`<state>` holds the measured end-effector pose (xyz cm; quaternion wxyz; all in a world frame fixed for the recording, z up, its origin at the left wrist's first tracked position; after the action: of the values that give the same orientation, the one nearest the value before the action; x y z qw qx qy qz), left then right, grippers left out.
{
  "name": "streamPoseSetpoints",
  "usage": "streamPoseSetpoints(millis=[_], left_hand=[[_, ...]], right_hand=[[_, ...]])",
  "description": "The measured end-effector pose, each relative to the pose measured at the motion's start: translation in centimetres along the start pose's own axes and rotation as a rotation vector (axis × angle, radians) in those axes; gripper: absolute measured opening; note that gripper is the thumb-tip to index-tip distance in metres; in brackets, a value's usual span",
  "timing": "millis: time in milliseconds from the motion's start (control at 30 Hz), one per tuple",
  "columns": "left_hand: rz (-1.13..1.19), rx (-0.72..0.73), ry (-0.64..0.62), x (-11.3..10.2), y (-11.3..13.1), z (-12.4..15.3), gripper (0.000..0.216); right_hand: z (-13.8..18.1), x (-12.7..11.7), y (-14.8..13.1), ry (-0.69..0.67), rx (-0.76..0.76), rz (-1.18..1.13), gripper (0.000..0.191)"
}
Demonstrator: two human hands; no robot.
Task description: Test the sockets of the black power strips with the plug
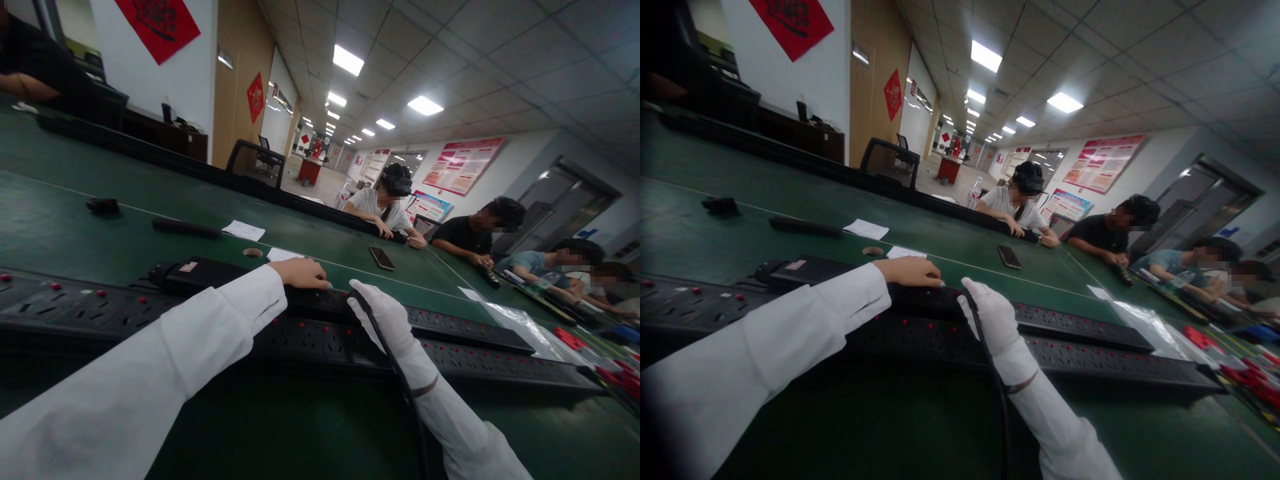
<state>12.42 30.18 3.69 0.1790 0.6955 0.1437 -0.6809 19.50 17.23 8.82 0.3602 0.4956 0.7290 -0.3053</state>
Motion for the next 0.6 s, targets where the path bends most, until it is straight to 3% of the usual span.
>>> streamPoseSetpoints(millis=[600], left_hand=[[0.005,-0.020,-0.018,0.17,-0.11,0.14,0.055]], right_hand=[[0.12,-0.11,0.14,0.058,-0.016,0.115,0.032]])
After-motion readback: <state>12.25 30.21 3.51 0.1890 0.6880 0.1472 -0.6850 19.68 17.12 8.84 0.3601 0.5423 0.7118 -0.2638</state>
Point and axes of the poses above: each hand's wrist, its own z-axis away from the middle knuckle, its own x-axis out of the palm, y = z × x, the point moved 9 cm from there along -z, towards the middle knuckle, and after that the axes turned 12 degrees about -z, right-handed, at the moved point
